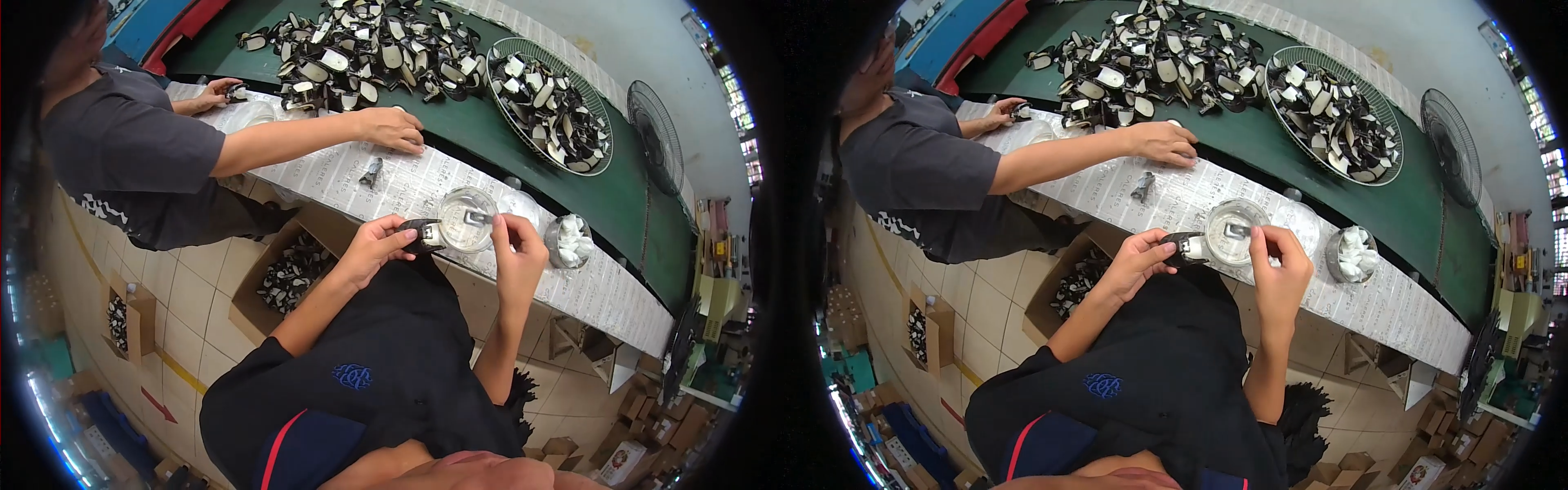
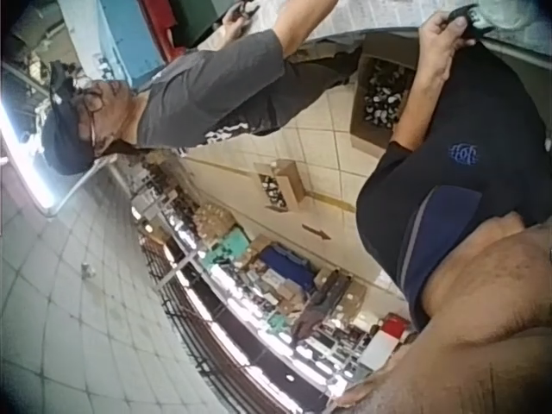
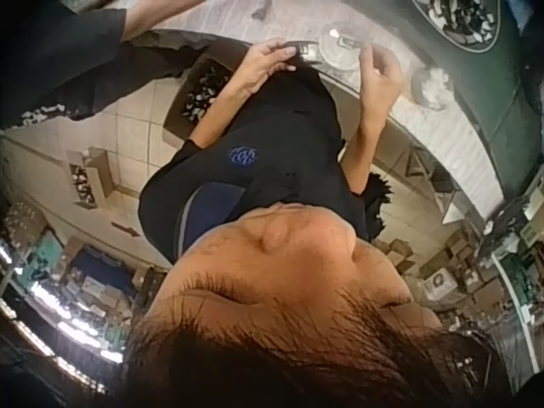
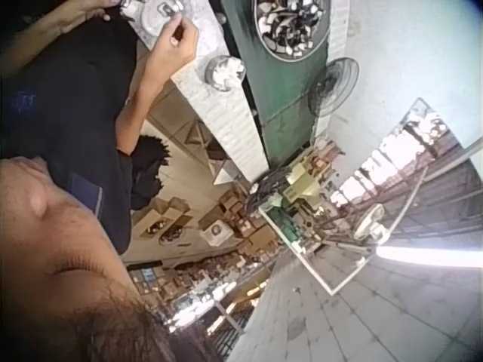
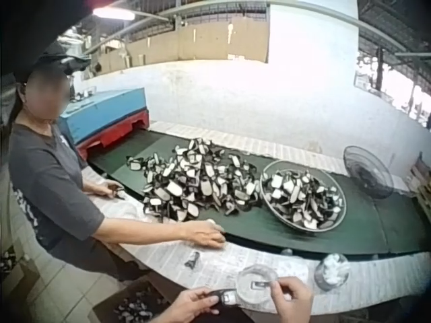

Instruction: Assembling small components onto a shoe upper at a manufacturing workstation.

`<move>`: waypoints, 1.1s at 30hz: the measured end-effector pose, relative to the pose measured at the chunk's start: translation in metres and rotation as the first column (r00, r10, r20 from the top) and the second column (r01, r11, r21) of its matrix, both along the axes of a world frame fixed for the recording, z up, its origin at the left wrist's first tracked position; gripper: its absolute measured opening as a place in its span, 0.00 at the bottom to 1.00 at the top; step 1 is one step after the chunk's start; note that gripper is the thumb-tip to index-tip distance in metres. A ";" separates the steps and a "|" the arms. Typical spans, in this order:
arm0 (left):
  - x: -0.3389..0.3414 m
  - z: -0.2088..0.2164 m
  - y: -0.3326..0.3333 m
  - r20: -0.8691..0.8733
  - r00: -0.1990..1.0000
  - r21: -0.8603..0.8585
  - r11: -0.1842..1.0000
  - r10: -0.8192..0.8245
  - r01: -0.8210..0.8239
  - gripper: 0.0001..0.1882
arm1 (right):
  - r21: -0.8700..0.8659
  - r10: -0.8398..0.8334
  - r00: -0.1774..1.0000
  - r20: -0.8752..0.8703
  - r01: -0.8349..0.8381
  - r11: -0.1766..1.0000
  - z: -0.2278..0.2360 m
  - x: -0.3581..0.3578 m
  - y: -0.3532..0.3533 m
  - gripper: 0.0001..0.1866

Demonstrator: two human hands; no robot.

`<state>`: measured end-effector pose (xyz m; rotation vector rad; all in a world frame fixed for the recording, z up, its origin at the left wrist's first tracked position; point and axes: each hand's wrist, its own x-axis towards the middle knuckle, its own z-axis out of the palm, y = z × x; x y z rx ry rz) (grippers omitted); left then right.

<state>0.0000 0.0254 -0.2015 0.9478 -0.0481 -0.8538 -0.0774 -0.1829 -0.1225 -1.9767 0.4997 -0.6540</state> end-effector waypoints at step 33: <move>0.008 -0.019 0.051 0.003 0.985 0.045 0.984 0.174 -0.174 0.10 | -0.398 0.308 0.925 -0.220 -0.374 0.838 -0.076 0.163 0.020 0.07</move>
